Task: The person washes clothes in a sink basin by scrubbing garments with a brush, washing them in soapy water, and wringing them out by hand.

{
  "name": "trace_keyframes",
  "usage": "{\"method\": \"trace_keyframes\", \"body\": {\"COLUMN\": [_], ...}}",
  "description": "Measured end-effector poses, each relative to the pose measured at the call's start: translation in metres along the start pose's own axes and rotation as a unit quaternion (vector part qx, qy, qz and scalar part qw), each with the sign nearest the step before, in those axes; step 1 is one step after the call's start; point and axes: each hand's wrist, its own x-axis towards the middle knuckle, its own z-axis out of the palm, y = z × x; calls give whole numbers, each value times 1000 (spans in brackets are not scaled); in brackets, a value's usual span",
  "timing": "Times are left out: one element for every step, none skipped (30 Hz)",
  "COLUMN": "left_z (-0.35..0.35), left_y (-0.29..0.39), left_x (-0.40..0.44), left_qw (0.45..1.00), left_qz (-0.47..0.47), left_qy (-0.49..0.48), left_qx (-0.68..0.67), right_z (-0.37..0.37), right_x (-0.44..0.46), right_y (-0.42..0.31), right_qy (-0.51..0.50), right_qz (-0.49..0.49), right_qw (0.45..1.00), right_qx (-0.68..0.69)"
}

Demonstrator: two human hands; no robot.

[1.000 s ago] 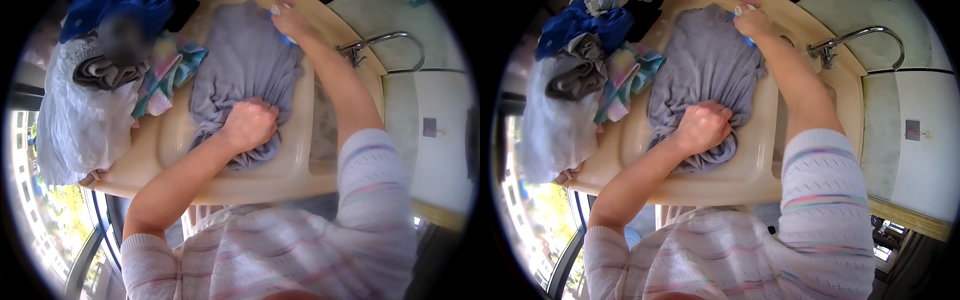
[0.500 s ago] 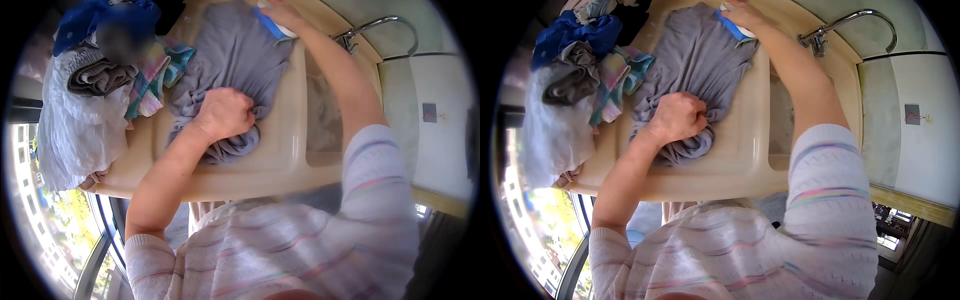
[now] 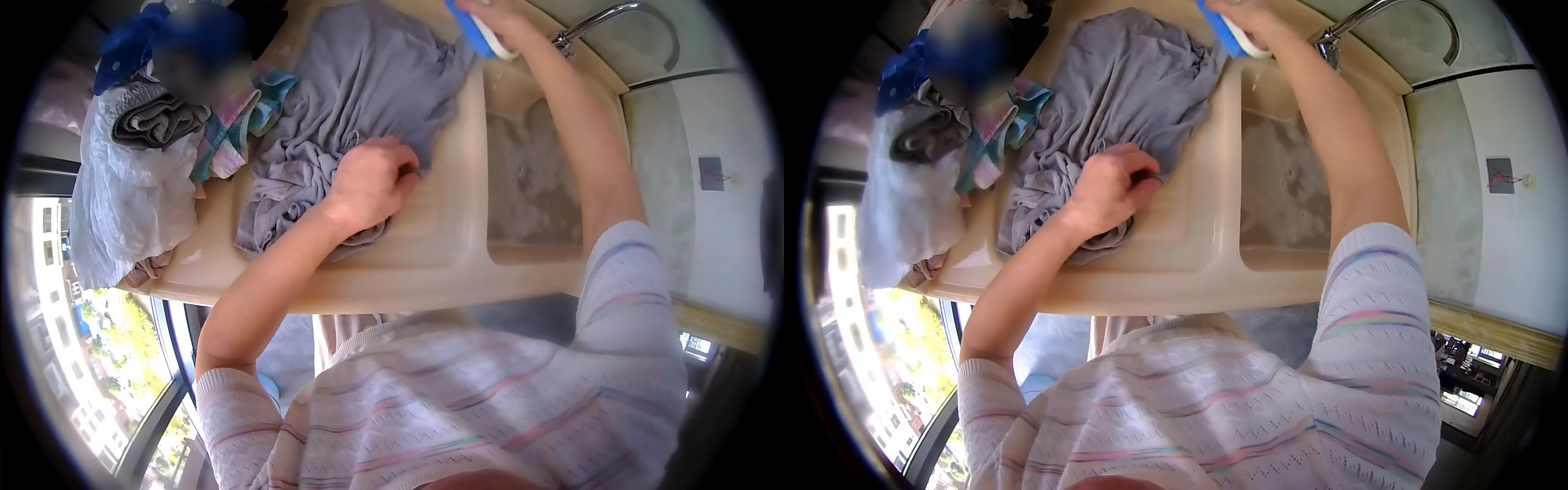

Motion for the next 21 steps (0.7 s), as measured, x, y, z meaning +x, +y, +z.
{"method": "trace_keyframes", "body": {"left_z": [-9,-19,-27,-34,-40,-43,-45,-44,-42,-38,-30,-25,-20,-16,-14,-12,-12,-10,-9,-10,-10], "left_y": [1,-1,0,0,-10,-17,-2,-2,-6,-10,-14,-13,-11,-11,-12,-11,-10,-12,-16,-19,-18], "left_x": [-2,-2,-3,-4,-7,-9,-8,-9,-9,-8,-4,-1,2,3,5,6,7,7,4,5,6], "left_qw": [984,950,891,809,816,822,848,890,926,954,972,984,988,983,980,978,976,972,977,979,982], "left_qz": [-77,-114,-172,-226,-236,-246,-252,-226,-196,-165,-136,-114,-93,-71,-26,-38,-51,-65,-25,-20,-15], "left_qy": [-37,-49,-14,21,40,57,85,80,77,75,108,117,123,128,105,74,40,3,17,7,0], "left_qx": [-154,-286,-419,-542,-526,-510,-459,-387,-313,-238,-157,-69,19,107,169,190,208,224,210,200,190], "right_z": [-7,-13,-15,-11,-8,-2,7,17,23,25,27,37,50,62,71,73,83,92,89,91,84], "right_x": [15,29,45,61,67,66,59,52,47,30,0,-52,-73,-94,-123,-143,-135,-125,-99,-57,-13], "right_y": [0,0,-5,-11,-16,-15,-14,-13,-15,-21,-26,-33,-33,-34,-41,-50,-39,-32,-30,-22,-23], "right_qy": [21,43,77,111,145,170,193,214,234,187,140,39,10,-19,-42,-110,-95,-83,-58,-3,-29], "right_qz": [-13,-26,-67,-106,-143,-171,-197,-224,-254,-224,-192,-251,-271,-291,-309,-315,-320,-323,-269,-220,-116], "right_qw": [996,984,981,976,968,964,959,950,938,956,968,964,959,953,943,926,925,925,935,938,950], "right_qx": [86,171,163,154,144,109,71,33,-7,-43,-81,-74,-77,-79,-114,-174,-179,-184,-223,-270,-287]}}
